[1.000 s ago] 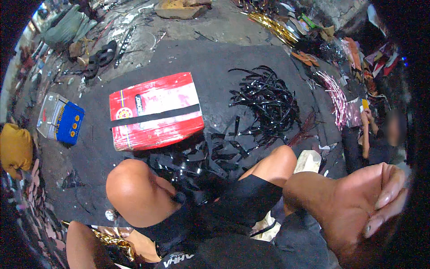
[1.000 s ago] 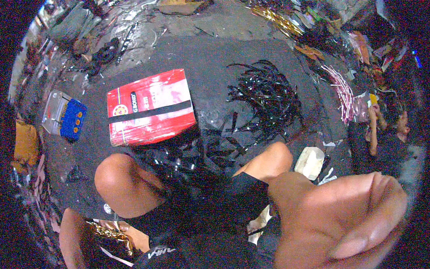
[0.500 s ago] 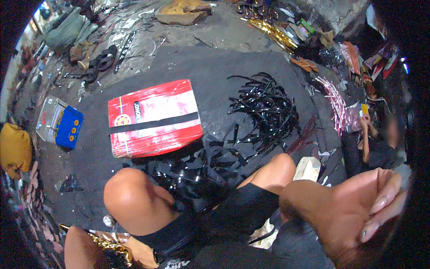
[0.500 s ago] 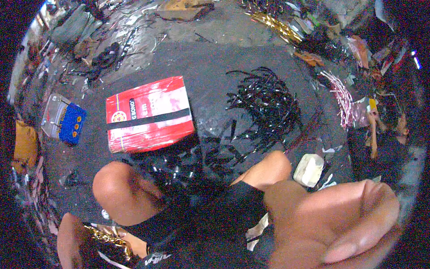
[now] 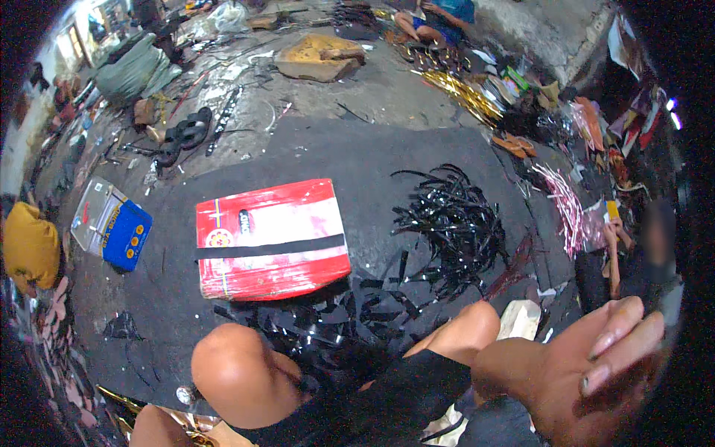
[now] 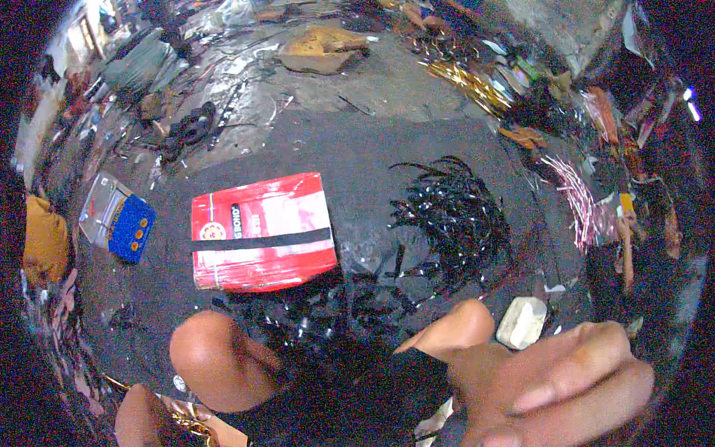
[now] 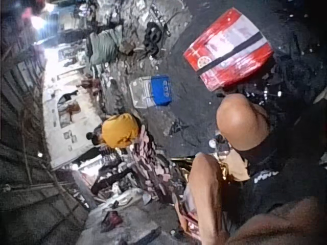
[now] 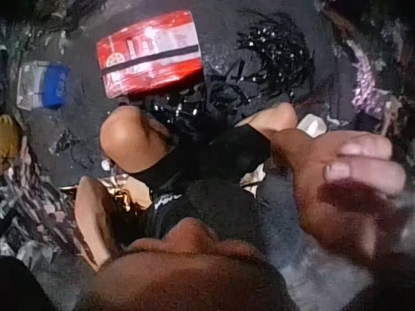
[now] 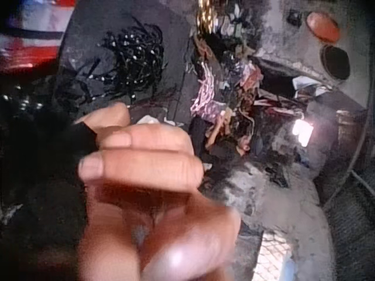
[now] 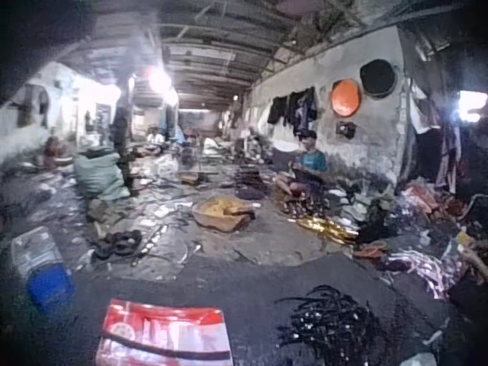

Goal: The person sits on the floor and wraps a red rectangular box with black ribbon. They repeatedly measure, cut, and tie the ribbon around the box, adjusting the placement and securing the ends.

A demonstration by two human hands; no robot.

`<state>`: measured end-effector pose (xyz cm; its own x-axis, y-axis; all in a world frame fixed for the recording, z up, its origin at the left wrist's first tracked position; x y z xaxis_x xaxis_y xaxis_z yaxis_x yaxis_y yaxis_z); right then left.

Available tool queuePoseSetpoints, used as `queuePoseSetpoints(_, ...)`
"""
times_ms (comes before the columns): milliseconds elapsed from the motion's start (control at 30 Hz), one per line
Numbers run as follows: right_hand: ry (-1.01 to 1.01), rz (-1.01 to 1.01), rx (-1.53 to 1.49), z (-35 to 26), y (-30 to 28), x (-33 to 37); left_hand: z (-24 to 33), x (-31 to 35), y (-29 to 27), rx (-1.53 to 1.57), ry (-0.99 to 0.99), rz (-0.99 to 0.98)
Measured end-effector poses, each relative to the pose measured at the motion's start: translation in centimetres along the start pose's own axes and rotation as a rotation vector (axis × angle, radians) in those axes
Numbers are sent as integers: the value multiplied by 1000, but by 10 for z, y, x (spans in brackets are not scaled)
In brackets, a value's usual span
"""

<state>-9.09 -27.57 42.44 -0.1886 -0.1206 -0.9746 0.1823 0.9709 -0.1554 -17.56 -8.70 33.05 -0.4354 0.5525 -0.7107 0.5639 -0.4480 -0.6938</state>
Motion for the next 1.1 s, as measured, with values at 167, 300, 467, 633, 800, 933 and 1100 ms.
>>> queuePoseSetpoints(167, 145, -154, 104, 62, 78, 18, -24, 19, -21, 3, -123, 102)
queuePoseSetpoints(300, 424, -648, -109, 156, 192, 150, -39, 29, -43, -12, -199, 203)
queuePoseSetpoints(467, 422, -988, 76, 205, 238, 272, -68, 60, -84, -118, -365, 546)
queuePoseSetpoints(633, 375, -1014, 83, 207, 243, 301, -127, 161, -66, -792, -1498, 805)
queuePoseSetpoints(800, 308, -951, 13, 201, 263, 300, -212, 162, 219, 546, -1315, 193)
queuePoseSetpoints(933, 251, -878, -32, 215, 277, 290, -216, 167, 290, 565, -1204, 29)
queuePoseSetpoints(1100, 203, -825, 8, 233, 281, 288, -227, 176, 312, 498, -1213, 83)
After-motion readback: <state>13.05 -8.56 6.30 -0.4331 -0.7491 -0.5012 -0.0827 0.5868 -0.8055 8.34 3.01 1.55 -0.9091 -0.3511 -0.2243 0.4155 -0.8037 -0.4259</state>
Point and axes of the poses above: each hand's wrist, its own x-axis away from the middle knuckle, its own y-axis out of the palm, z = x × y, the point moved 9 cm from there along -x, towards the middle knuckle, and after that the axes turned 10 degrees about -y, right-handed, at the moved point
